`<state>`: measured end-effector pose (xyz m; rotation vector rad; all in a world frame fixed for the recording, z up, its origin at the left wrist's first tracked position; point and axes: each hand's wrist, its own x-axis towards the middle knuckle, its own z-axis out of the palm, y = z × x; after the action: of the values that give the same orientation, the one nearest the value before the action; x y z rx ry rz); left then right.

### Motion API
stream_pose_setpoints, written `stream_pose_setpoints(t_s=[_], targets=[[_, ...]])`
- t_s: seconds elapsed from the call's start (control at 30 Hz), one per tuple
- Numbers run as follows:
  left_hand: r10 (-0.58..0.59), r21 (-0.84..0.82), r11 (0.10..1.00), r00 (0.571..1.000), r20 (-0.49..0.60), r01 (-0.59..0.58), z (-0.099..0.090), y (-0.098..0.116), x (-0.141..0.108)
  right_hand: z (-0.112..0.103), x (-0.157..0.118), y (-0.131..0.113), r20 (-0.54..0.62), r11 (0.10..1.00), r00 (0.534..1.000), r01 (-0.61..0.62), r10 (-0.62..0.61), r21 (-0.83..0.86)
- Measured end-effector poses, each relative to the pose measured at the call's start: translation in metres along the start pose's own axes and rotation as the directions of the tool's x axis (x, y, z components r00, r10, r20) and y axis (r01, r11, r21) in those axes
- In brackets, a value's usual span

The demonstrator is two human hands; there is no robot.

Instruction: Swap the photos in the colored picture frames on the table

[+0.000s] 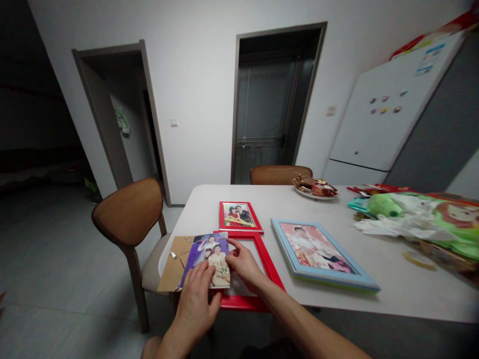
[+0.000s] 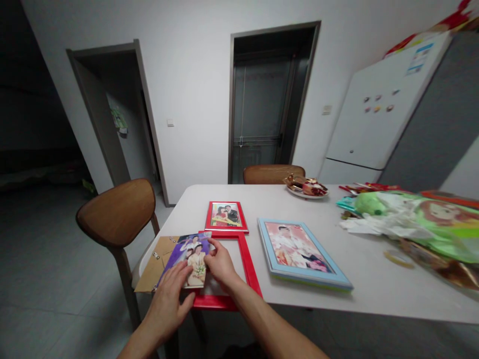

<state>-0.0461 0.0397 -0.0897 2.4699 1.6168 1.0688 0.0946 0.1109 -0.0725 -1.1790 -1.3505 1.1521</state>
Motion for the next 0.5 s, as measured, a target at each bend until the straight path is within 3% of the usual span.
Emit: stream_pose_setpoints(t_s=[0.17, 0.27, 0.33, 0.4, 0.43, 0.5], targets=[[0.007, -0.201, 0.978, 0.982, -0.191, -0.046, -0.005, 0.0, 0.018, 0.014, -0.01, -0.041, -0.024, 0.944, 0.986, 0.165, -0.165, 0.285], [-0.197, -0.462, 0.886, 0.936, -0.293, 0.042, -0.014, 0.008, 0.03, 0.011, -0.02, -0.057, -0.02, 0.931, 0.986, 0.164, -0.166, 0.326], [-0.415, -0.67, 0.73, 0.867, -0.275, 0.137, -0.015, 0.018, 0.037, 0.007, -0.023, -0.053, -0.021, 0.957, 1.0, 0.02, -0.014, 0.288], [-0.567, -0.846, 0.503, 0.806, -0.169, 0.176, -0.011, 0.029, 0.041, 0.001, -0.024, -0.042, 0.015, 0.946, 0.986, -0.161, 0.163, 0.283], [-0.595, -0.904, 0.388, 0.798, -0.096, 0.181, -0.006, 0.034, 0.042, -0.003, -0.024, -0.035, 0.036, 0.929, 0.977, -0.212, 0.211, 0.304], [-0.582, -0.957, 0.22, 0.813, 0.027, 0.189, 0.003, 0.042, 0.042, -0.013, -0.021, -0.023, 0.039, 0.917, 0.98, -0.197, 0.195, 0.346]])
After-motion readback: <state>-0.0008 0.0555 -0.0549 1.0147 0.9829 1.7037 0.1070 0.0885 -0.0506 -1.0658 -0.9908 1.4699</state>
